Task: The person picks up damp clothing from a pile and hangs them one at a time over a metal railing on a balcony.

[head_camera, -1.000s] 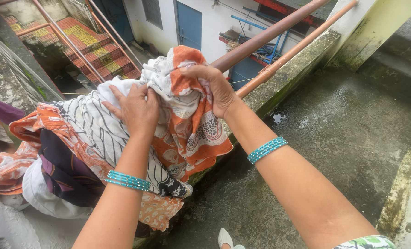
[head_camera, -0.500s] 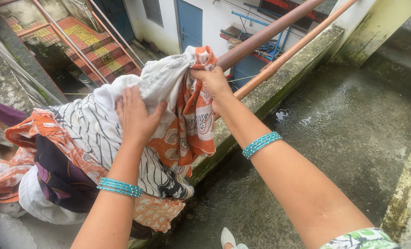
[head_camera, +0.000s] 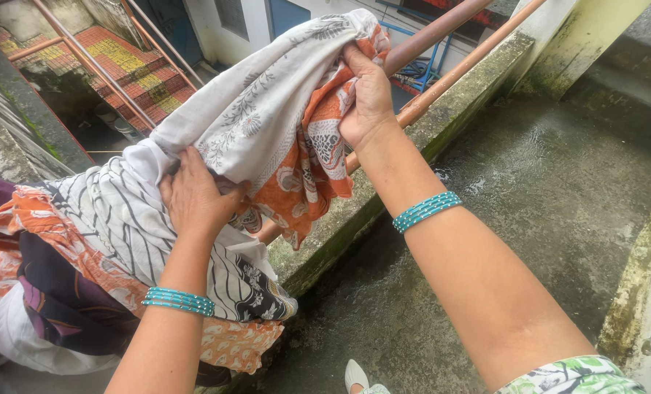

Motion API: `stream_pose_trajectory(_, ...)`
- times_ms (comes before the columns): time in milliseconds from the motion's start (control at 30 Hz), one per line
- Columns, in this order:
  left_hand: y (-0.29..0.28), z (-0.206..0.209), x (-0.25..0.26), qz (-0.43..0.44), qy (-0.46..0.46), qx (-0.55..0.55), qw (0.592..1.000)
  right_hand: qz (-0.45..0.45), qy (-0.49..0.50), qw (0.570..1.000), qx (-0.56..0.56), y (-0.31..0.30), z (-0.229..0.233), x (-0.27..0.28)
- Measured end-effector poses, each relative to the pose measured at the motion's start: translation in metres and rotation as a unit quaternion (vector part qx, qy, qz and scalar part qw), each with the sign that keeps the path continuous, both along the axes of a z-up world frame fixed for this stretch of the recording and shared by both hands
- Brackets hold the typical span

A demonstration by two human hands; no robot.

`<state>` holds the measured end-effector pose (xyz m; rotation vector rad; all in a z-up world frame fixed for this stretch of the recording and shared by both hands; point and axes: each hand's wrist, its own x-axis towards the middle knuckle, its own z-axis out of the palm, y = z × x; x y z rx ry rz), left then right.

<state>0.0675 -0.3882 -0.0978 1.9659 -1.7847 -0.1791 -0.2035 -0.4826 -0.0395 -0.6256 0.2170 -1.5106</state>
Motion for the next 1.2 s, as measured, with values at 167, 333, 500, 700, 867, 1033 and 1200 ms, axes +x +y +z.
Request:
stream_pose_trajectory(167,-0.011,-0.008,-0.001,-0.006,0.022,-0.063,0.998,0.028,0.036,0.999,-0.01,0.018,-0.001,0.01)
stream_pose_trajectory(333,-0.028,-0.029,-0.005,-0.036,0.047,-0.115,0.992,0.148,0.121,0.982,0.006,0.055,0.016,0.036)
stream_pose_trajectory(500,-0.046,-0.02,0.0,-0.003,0.213,-0.064,0.975,0.207,0.295,0.933,-0.001,0.074,0.031,0.056)
stream_pose_trajectory(700,-0.031,0.02,-0.002,-0.102,0.723,-0.043,0.682,0.113,0.306,0.939,-0.109,0.054,0.011,0.061)
stream_pose_trajectory(867,-0.027,0.024,-0.007,-0.127,0.77,-0.005,0.625,0.116,0.416,0.901,-0.034,0.03,-0.033,0.069)
stream_pose_trajectory(1033,-0.021,0.036,-0.008,-0.174,0.734,0.027,0.656,0.11,0.282,0.953,0.017,0.008,-0.058,0.081)
stream_pose_trajectory(1200,-0.018,0.031,-0.004,-0.074,0.555,0.026,0.828,0.079,0.13,0.985,0.078,-0.009,-0.052,0.052)
